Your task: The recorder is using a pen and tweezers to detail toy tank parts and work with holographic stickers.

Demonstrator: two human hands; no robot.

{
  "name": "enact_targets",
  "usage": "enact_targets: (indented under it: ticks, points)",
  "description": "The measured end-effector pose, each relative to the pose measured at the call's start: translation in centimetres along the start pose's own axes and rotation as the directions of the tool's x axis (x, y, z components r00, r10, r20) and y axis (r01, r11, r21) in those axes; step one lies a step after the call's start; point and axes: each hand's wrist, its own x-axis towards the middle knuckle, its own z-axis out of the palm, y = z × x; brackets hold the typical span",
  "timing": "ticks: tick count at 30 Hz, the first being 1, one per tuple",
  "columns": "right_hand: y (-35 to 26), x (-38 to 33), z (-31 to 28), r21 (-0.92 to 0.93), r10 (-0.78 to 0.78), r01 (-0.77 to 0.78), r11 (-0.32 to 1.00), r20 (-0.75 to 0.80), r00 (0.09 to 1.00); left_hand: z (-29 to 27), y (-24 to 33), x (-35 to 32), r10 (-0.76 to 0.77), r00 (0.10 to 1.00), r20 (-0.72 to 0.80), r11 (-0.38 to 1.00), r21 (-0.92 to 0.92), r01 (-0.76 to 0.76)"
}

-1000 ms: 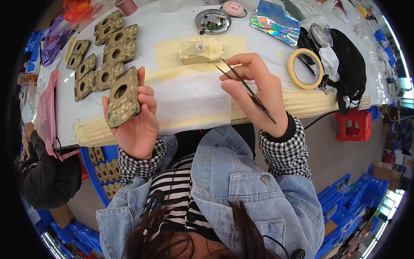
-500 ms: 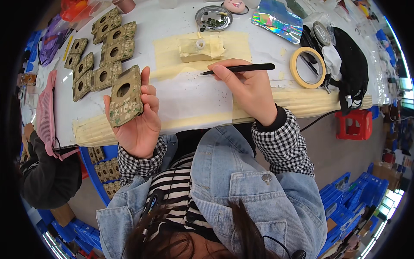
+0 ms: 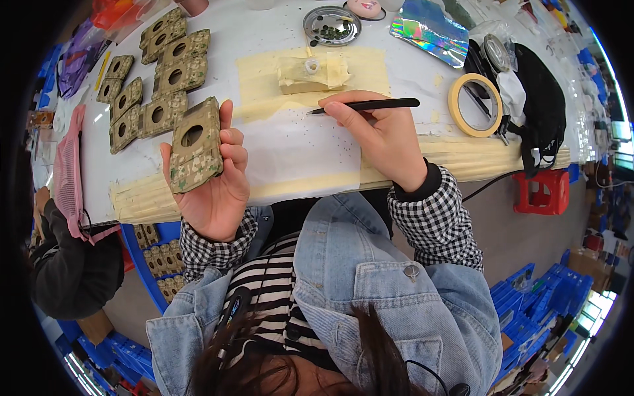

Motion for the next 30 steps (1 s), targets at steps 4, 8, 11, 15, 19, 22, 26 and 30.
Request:
enact_targets:
  ticks: [4,8,11,15,19,22,26,30]
  points:
    - [0.01,0.02,-0.05,-0.015,-0.001,0.001,1.0,0.005,1.0,0.01,0.03,-0.04,-0.004,1.0,-0.004,1.0,0.002,0.004]
    - [-0.05,-0.01,-0.09,-0.014,-0.003,0.003,1.0,0.011,1.0,-0.26,0.64,-0.14,-0.068,0.997,-0.027,0.997,0.027,0.069]
    - [-0.12,0.03,-0.01,-0.007,-0.008,0.008,1.0,0.015,1.0,-0.22,0.59,-0.2,-0.063,0.998,-0.024,0.998,0.025,0.063]
    - [-0.16,-0.04,0.02,0.012,-0.007,0.007,1.0,0.0,1.0,-0.34,0.54,-0.16,-0.069,0.997,-0.022,0.997,0.024,0.069]
    - [0.0,0.01,-0.09,-0.004,-0.005,0.005,1.0,0.004,1.0,-0.38,0.45,-0.17,-0.072,0.997,-0.011,0.997,0.032,0.072]
    - [0.0,0.0,-0.06,-0.002,0.004,-0.004,1.0,0.007,1.0,-0.48,0.48,-0.2,-0.073,0.997,-0.002,0.997,0.039,0.073]
    - [0.12,-0.01,-0.07,0.004,-0.008,0.008,1.0,0.013,1.0,-0.51,0.41,-0.21,-0.074,0.997,0.0,0.997,0.037,0.074]
    - [0.05,-0.02,-0.05,0.008,0.002,-0.002,1.0,0.02,1.0,-0.39,0.38,-0.29,-0.072,0.997,-0.008,0.997,0.038,0.072]
